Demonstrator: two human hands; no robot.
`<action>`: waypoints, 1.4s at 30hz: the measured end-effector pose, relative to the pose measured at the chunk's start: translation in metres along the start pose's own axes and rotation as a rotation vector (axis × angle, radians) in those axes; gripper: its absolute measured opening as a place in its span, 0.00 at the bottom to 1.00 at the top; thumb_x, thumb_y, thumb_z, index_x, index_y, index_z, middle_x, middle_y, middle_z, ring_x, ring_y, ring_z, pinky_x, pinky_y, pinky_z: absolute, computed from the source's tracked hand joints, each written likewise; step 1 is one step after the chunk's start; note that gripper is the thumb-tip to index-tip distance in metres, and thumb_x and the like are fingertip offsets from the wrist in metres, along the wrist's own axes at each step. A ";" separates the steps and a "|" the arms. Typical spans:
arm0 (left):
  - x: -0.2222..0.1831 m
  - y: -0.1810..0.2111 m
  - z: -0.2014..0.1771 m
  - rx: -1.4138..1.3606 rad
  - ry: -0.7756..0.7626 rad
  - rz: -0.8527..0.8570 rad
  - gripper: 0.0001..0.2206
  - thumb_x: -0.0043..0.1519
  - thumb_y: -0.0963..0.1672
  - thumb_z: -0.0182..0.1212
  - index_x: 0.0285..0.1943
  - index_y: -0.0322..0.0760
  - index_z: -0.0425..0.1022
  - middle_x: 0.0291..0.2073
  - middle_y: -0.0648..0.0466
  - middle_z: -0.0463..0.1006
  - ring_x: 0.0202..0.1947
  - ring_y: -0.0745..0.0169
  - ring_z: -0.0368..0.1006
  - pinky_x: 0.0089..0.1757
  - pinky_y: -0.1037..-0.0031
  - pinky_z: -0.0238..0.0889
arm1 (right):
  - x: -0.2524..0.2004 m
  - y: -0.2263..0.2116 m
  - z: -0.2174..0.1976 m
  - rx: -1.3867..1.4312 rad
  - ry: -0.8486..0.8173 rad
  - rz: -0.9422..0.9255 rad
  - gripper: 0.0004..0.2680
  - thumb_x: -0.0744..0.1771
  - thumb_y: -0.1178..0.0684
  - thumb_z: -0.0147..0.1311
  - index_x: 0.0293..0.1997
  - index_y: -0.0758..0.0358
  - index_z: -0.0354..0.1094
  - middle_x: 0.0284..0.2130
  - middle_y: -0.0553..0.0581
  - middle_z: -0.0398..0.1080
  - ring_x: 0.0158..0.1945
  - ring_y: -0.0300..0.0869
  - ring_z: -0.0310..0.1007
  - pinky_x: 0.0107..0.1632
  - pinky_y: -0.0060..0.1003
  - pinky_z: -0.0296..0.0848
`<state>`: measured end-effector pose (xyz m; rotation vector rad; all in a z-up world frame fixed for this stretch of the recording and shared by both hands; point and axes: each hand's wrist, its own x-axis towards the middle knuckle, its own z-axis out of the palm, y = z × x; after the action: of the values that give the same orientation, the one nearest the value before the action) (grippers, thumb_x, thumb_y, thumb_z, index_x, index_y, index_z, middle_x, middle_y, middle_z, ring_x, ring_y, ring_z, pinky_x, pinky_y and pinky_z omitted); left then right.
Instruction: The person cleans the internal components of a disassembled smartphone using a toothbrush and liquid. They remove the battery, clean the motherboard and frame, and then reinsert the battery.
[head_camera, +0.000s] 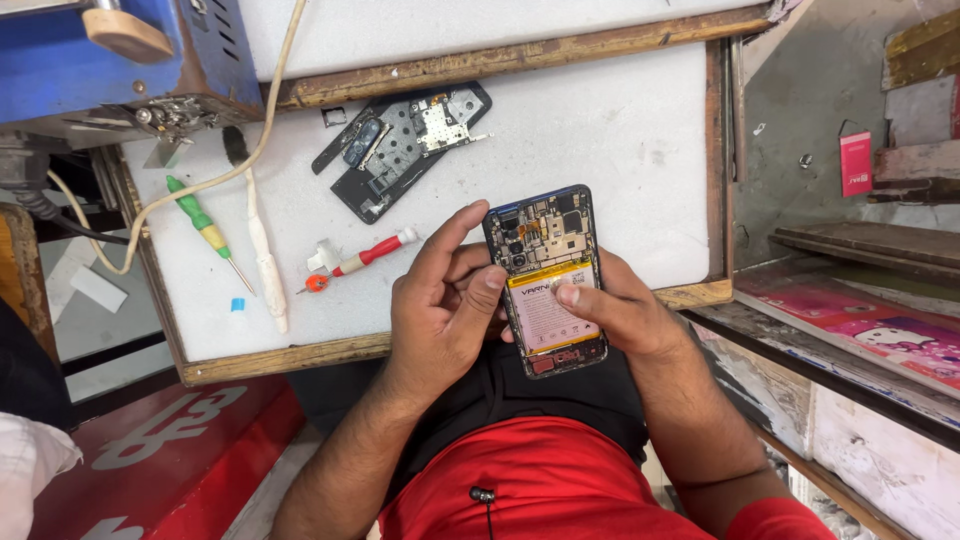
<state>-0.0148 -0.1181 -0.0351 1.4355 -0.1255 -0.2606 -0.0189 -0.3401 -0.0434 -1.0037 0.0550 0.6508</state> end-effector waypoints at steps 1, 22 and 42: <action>0.000 0.000 0.000 0.005 0.001 -0.019 0.24 0.72 0.41 0.56 0.76 0.30 0.57 0.44 0.45 0.84 0.39 0.72 0.81 0.38 0.81 0.78 | 0.000 0.001 -0.001 0.007 -0.004 -0.002 0.24 0.68 0.53 0.53 0.69 0.79 0.53 0.55 0.74 0.72 0.55 0.54 0.77 0.56 0.49 0.80; -0.005 0.000 -0.001 -0.013 -0.035 0.083 0.23 0.74 0.40 0.55 0.77 0.32 0.56 0.49 0.40 0.83 0.50 0.63 0.82 0.47 0.75 0.81 | -0.001 0.001 0.000 -0.143 0.102 -0.049 0.28 0.66 0.52 0.53 0.73 0.78 0.48 0.55 0.77 0.71 0.56 0.57 0.76 0.57 0.52 0.79; -0.002 0.026 -0.003 0.615 0.171 0.322 0.16 0.68 0.40 0.63 0.65 0.32 0.70 0.58 0.40 0.77 0.54 0.53 0.79 0.49 0.72 0.79 | -0.005 0.023 -0.010 -0.189 0.021 -0.116 0.24 0.70 0.53 0.51 0.73 0.77 0.48 0.61 0.73 0.67 0.64 0.52 0.70 0.65 0.50 0.72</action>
<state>-0.0134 -0.1123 -0.0098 2.0082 -0.3123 0.1862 -0.0325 -0.3416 -0.0651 -1.1868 -0.0463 0.5461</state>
